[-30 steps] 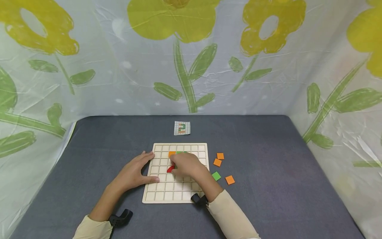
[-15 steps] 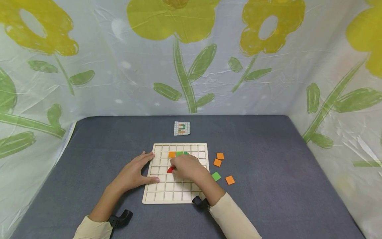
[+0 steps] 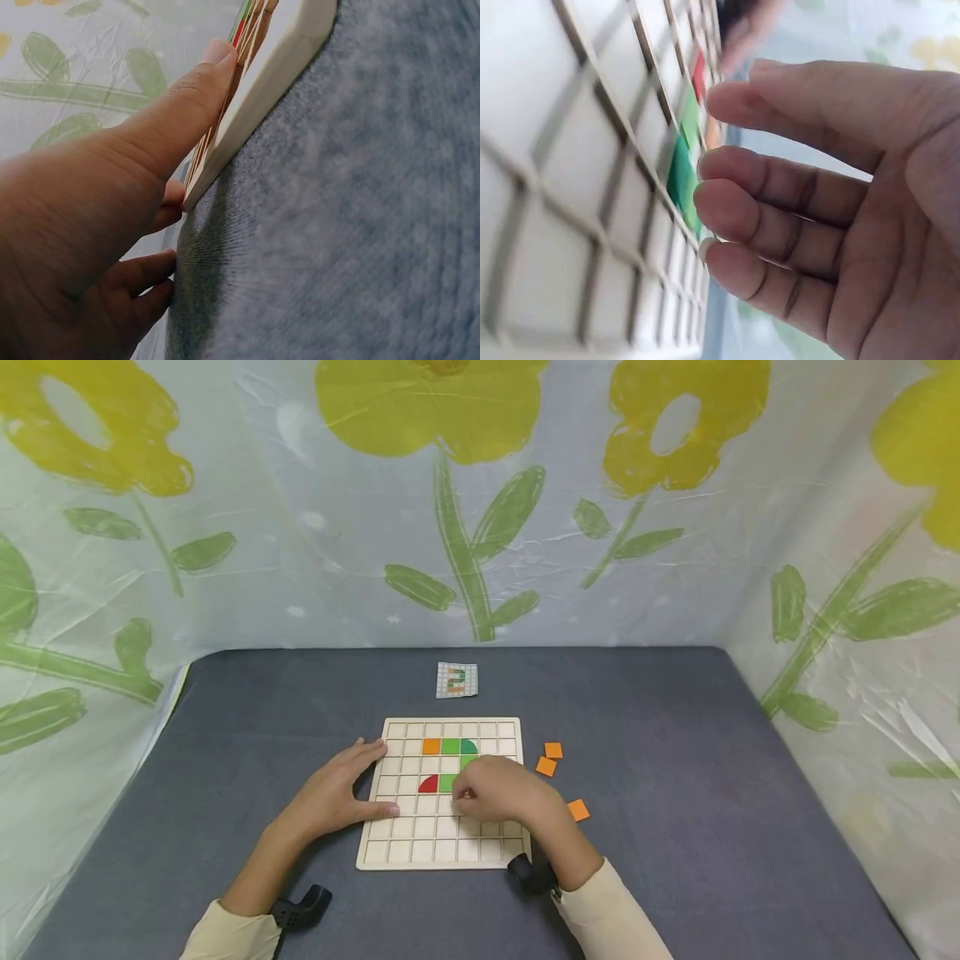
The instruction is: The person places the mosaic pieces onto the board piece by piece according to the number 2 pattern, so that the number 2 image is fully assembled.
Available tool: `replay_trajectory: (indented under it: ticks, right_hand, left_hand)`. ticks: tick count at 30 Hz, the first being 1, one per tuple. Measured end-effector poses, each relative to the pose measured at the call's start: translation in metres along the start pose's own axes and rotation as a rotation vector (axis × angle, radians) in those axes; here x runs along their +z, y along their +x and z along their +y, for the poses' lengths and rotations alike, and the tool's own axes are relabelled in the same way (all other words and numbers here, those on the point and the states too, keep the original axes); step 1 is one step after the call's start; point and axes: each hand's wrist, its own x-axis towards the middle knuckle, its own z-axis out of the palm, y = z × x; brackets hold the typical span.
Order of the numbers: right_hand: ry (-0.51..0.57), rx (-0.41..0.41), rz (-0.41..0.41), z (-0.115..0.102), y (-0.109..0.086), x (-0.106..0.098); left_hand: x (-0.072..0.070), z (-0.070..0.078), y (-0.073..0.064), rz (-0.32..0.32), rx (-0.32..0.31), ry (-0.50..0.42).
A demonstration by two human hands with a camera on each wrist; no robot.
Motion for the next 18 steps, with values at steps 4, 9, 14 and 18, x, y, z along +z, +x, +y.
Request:
replay_trajectory:
  ticks: [4, 9, 14, 18]
  right_hand:
    - [-0.049, 0.136, 0.086, 0.013, -0.017, -0.016]
    - [-0.031, 0.505, -0.005, 0.027, -0.038, -0.028]
    - [0.037, 0.696, -0.094, 0.037, -0.043, -0.028]
    - [0.004, 0.688, -0.108, 0.043, -0.041, -0.024]
  left_hand:
    - [0.000, 0.000, 0.001, -0.007, -0.001, 0.007]
    - [-0.001, 0.001, 0.001, -0.005, -0.004, 0.008]
    - [-0.001, 0.001, 0.000, -0.004, -0.001, 0.005]
    - [0.000, 0.001, 0.000, -0.006, 0.002, -0.002]
